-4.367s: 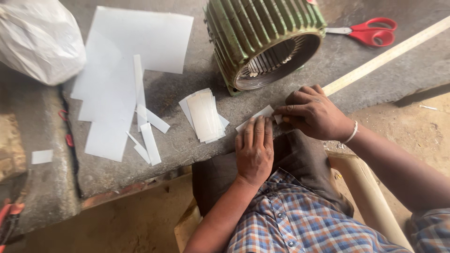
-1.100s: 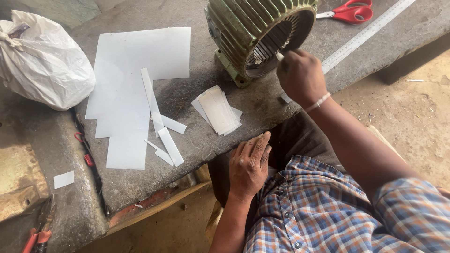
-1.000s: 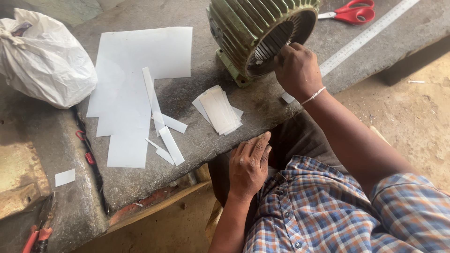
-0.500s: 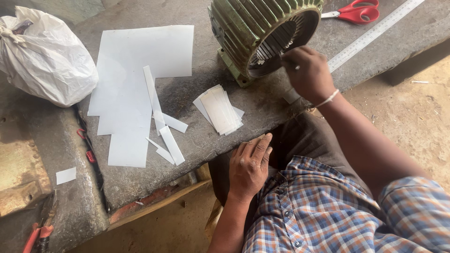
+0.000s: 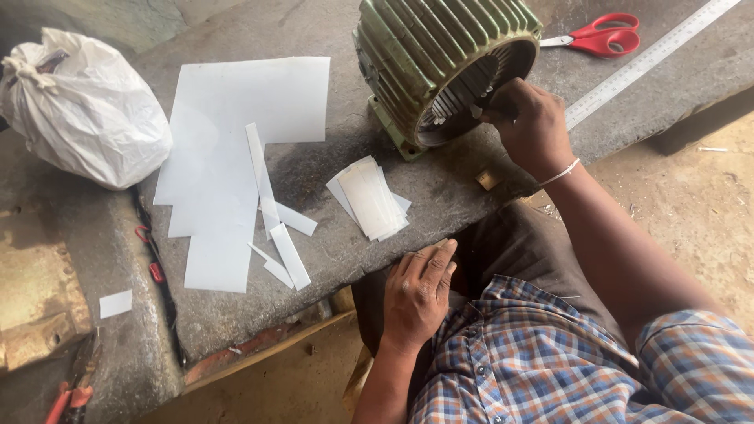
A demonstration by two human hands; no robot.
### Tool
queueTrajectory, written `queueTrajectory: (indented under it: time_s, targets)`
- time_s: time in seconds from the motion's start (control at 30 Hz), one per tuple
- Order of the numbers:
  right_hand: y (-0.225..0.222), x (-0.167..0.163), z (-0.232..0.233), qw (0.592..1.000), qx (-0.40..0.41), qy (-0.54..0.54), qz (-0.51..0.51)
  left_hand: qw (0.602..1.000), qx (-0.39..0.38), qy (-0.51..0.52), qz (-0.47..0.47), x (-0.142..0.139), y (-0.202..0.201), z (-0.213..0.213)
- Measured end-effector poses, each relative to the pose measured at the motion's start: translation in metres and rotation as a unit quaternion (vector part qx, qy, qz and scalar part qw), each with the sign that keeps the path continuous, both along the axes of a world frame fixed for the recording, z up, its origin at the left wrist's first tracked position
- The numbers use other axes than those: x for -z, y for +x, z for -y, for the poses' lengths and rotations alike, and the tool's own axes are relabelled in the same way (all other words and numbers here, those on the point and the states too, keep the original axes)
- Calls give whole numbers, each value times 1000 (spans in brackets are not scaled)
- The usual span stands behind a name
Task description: The person sits at a workbench and folds small white insulating strips by hand, then presses each folded strip into a slot of an electric motor stator housing. They repeatedly pick strips from a stack, fold them, and insert them into successive slots around the stator.
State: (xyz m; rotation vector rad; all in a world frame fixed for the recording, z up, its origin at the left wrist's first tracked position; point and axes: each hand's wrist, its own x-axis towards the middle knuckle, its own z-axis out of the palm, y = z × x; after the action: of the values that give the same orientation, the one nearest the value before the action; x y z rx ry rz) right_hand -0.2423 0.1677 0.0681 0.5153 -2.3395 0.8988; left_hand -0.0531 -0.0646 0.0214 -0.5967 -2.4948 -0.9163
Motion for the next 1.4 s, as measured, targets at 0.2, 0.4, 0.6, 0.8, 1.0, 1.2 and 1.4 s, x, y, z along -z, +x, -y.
queueTrajectory:
  time_s: [0.2, 0.4, 0.6, 0.8, 1.0, 1.2, 1.4]
  targets:
    - [-1, 5, 4, 1000, 27, -12, 0, 1000, 5, -1, 19, 0, 0, -1]
    - [-5, 12, 8, 998, 60, -16, -12, 1000, 4, -3, 21, -2, -1, -1]
    - [-6, 17, 11, 997, 74, -6, -16, 1000, 5, -4, 10, 7, 1, 1]
    - [-5, 19, 8, 998, 59, -9, -13, 999, 4, -32, -40, 30, 1, 5]
    - [-6, 23, 6, 998, 40, -12, -37, 958, -244, -139, -60, 15, -2, 22]
    - [-8, 31, 4, 995, 22, -81, -47, 923, -305, -232, 26, -5, -4, 29]
    - [-8, 42, -4, 992, 13, -104, -74, 906, -364, -218, -8, 6, 26, 51]
